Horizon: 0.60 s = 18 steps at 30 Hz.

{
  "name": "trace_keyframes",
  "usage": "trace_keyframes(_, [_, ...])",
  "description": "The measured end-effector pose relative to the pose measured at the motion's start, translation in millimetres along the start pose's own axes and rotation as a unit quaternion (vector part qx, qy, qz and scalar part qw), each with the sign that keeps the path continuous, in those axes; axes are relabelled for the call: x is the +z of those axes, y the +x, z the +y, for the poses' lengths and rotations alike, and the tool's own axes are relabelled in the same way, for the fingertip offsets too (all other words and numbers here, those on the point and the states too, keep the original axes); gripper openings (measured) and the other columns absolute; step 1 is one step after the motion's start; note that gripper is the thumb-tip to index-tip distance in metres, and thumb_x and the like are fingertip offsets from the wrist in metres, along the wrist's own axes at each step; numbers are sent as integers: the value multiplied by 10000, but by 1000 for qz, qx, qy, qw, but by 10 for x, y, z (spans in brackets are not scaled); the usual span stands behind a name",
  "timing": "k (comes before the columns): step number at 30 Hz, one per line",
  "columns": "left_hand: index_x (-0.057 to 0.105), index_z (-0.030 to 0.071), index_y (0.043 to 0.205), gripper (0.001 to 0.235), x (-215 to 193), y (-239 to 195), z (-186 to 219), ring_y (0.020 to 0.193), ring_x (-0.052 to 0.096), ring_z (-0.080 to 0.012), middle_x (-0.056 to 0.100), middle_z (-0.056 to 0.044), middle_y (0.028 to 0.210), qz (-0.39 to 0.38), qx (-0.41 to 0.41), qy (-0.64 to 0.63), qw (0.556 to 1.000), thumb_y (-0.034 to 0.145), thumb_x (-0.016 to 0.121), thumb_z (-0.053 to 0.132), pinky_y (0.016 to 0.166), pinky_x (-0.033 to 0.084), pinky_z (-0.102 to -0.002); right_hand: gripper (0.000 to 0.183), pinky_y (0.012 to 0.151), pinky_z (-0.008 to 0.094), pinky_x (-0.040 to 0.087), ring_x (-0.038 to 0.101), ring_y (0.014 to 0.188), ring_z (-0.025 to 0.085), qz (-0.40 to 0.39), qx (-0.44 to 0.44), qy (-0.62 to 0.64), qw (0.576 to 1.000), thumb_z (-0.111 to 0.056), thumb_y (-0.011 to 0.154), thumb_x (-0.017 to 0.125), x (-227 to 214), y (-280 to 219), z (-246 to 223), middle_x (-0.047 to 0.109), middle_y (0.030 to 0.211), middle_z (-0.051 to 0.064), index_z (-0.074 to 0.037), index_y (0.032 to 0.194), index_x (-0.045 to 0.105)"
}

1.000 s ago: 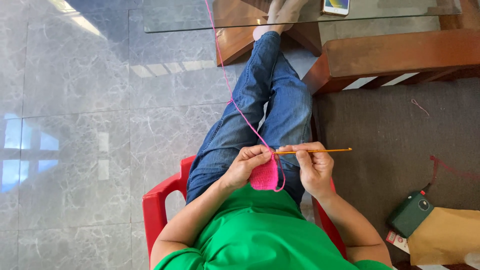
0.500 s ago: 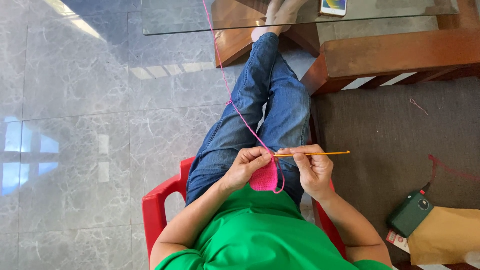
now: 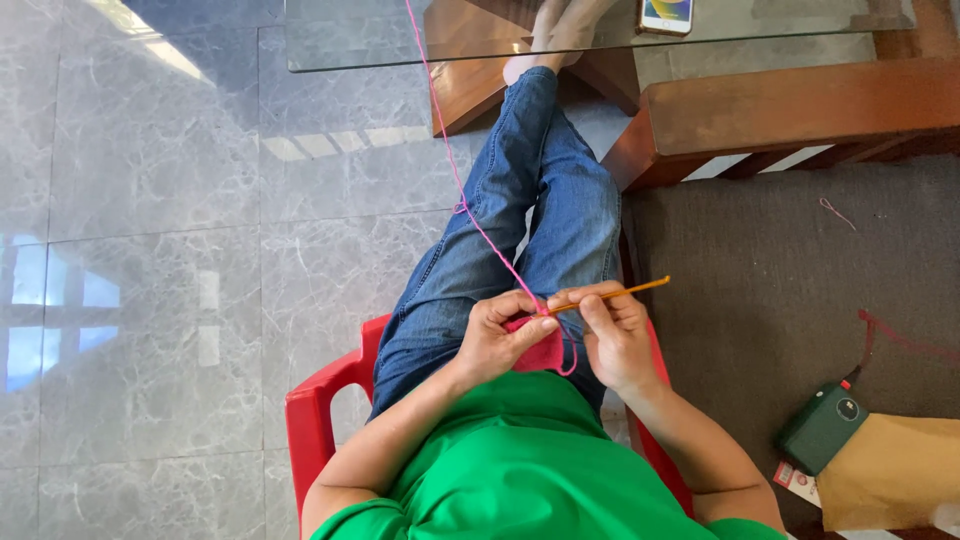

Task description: The person is using a crochet hook and pink yarn to create a small fabric piece while sitting in a chair.

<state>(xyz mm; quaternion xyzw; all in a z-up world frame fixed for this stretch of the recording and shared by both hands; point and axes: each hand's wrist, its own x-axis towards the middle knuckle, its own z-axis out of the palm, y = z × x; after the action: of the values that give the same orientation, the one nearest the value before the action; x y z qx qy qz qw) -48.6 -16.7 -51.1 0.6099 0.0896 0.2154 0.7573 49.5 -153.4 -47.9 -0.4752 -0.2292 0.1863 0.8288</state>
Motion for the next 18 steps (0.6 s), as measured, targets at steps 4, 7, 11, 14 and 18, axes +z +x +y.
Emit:
trace_keyframes(4, [784, 69, 1038, 279, 113, 49, 261, 707, 592, -80, 703, -37, 739, 63, -14, 44, 997, 789, 895, 129, 644, 480, -245, 144, 938, 431, 577, 721, 1079, 341, -15, -30, -28, 999, -50, 974, 671, -14, -8, 99, 725, 1079, 293, 86, 982, 718])
trace_keyframes(7, [443, 23, 1510, 839, 171, 57, 283, 751, 618, -78, 729, -69, 806, 60, -15, 34, 997, 795, 875, 94, 755, 505, -215, 153, 992, 445, 536, 681, 1145, 356, -28, -53, -46, 997, -42, 962, 689, 2, 7, 111, 705, 1123, 299, 83, 1027, 748])
trace_keyframes(11, [93, 52, 1638, 1169, 143, 121, 278, 780, 657, -125, 732, -112, 885, 4, -14, 17, 1000, 758, 862, 13, 789, 551, -259, 167, 968, 478, 545, 696, 1076, 402, -18, -34, -21, 999, -24, 945, 694, -51, 45, 133, 724, 1008, 320, 123, 1019, 722])
trace_keyframes(14, [58, 128, 1646, 1059, 100, 220, 290, 805, 688, -148, 726, -129, 946, 4, -27, -87, 996, 860, 765, 86, 737, 572, -253, 181, 918, 465, 569, 718, 1016, 397, 1, 19, 24, 1000, -31, 982, 654, -216, 95, 184, 711, 968, 324, 141, 1025, 687])
trace_keyframes(18, [690, 54, 1185, 245, -200, 395, -102, 785, 729, -173, 754, -154, 863, 172, -73, -151, 971, 1057, 559, 216, 713, 570, -250, 171, 864, 475, 598, 728, 958, 416, 20, 52, 114, 992, -14, 992, 645, -379, 106, 311, 682, 939, 331, 156, 988, 658])
